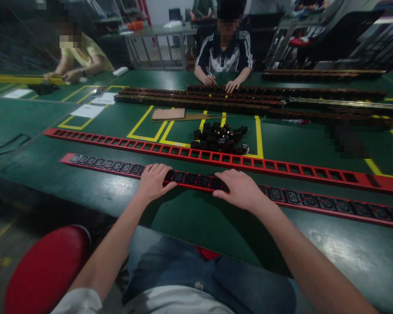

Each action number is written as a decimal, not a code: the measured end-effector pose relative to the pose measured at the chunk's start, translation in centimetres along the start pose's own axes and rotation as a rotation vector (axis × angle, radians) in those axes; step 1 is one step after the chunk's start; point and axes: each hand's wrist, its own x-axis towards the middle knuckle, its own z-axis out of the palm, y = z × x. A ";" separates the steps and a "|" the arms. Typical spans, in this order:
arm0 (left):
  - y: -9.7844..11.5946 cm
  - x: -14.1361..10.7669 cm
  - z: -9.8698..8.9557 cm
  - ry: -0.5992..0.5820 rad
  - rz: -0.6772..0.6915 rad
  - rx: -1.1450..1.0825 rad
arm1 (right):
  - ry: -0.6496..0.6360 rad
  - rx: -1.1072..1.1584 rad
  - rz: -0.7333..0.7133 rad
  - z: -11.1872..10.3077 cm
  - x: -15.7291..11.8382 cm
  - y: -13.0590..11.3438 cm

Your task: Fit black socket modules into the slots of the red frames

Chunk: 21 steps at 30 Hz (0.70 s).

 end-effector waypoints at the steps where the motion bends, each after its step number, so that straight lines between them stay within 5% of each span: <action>1: 0.0 0.0 0.0 -0.005 0.002 0.008 | -0.006 -0.016 -0.010 -0.1 -0.2 -0.2; 9: 0.3 -0.4 0.3 0.006 0.015 -0.026 | -0.034 -0.049 -0.033 -2.6 -1.7 -0.3; 21: 1.6 -0.7 0.9 0.026 0.056 -0.071 | -0.030 -0.023 0.058 -0.8 -4.6 0.9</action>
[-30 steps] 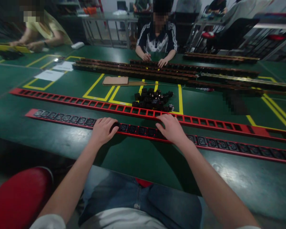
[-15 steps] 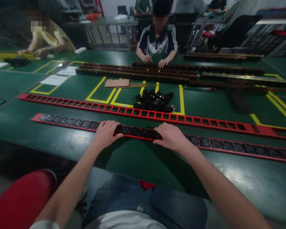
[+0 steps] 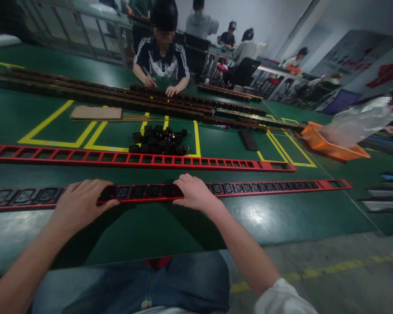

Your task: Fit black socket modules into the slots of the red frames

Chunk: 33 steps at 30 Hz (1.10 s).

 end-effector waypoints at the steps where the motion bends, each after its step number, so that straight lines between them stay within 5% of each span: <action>1: 0.6 0.1 0.0 -0.007 0.000 -0.009 | 0.007 0.006 0.006 -0.1 -0.5 0.4; 16: 14.5 4.1 1.1 -0.063 0.138 -0.083 | 0.107 -0.001 0.312 -1.0 -11.3 7.4; 22: 18.5 6.9 1.1 -0.069 0.162 -0.095 | 0.376 -0.002 0.301 -0.6 -9.2 6.6; 27: 17.9 7.0 1.0 -0.071 0.170 -0.160 | 0.279 -0.092 0.325 1.3 -5.2 4.2; 33: 13.2 1.3 -0.5 0.054 0.094 -0.143 | 0.302 -0.218 0.299 2.8 -4.3 3.6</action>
